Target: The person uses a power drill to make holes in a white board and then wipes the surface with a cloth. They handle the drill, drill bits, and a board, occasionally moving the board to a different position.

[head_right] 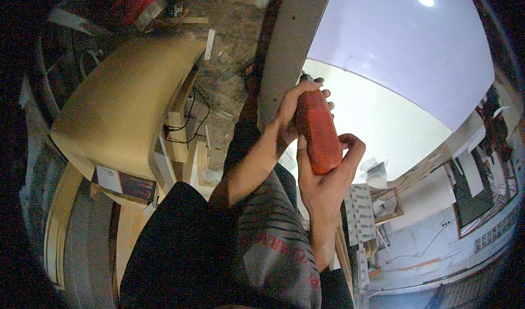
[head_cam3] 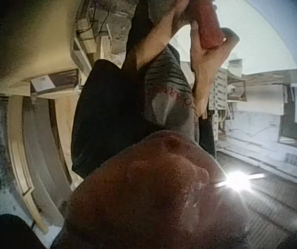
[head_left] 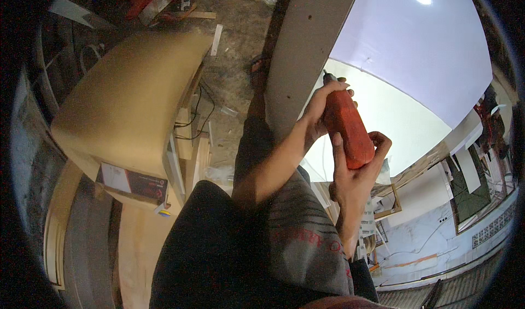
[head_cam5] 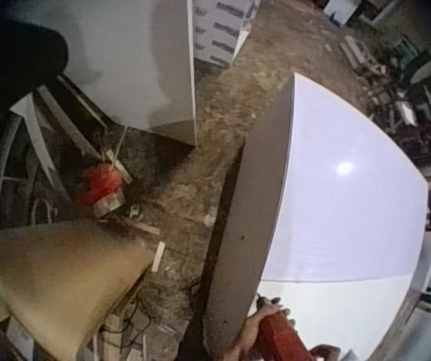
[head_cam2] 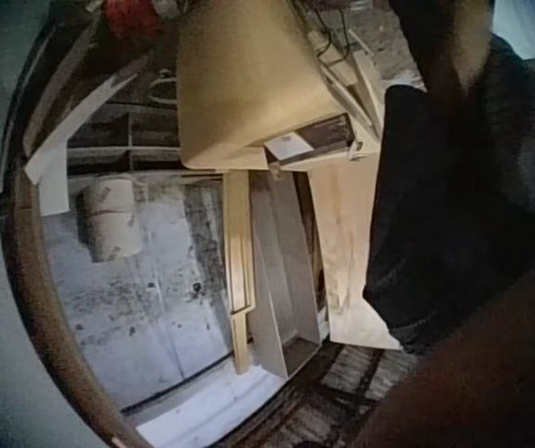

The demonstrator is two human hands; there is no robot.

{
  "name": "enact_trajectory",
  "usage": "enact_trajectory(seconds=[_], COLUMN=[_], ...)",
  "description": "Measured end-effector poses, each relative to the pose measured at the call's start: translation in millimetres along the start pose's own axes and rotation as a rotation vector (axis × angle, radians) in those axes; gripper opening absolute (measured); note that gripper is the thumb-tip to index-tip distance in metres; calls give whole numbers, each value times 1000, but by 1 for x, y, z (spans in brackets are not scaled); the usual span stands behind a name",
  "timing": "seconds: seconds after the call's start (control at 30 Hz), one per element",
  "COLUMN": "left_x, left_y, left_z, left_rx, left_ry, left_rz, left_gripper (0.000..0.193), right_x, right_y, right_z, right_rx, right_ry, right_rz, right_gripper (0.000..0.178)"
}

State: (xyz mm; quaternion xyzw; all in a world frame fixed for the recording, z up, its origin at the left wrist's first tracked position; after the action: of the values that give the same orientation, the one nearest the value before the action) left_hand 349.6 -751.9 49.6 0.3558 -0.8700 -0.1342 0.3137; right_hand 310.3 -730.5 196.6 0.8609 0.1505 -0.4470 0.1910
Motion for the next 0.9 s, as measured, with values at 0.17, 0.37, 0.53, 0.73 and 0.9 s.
enact_trajectory(seconds=[0.17,0.37,0.53,0.73,0.9], left_x=[-10,-11,-7,-11,-5], left_y=[6,9,8,8,5], left_z=[10,13,11,13,6], left_rx=[40,35,18,7,-1], left_ry=[38,35,-18,15,-20], left_rz=[25,-9,-14,-72,-22], left_gripper=[50,52,47,36,32], right_x=[2,0,0,1,-1], right_y=[-10,-10,-15,-9,-2], right_z=[-1,0,1,3,1], right_rx=[29,10,-23,-18,-6], right_ry=[-3,-15,-27,-17,8], right_rz=[40,15,-2,9,-22], right_gripper=[53,52,53,54,55])
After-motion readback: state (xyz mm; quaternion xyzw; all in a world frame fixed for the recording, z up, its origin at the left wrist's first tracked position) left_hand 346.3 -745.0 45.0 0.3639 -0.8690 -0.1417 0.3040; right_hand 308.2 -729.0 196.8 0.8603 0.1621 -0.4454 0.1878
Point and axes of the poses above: each hand's wrist, its own z-axis towards the middle knuckle, its own x-axis out of the palm, y = z × x, the point moved 1 cm from there along z, towards the middle knuckle, and after that the axes turned 10 degrees about -z, right-handed, at the moved point
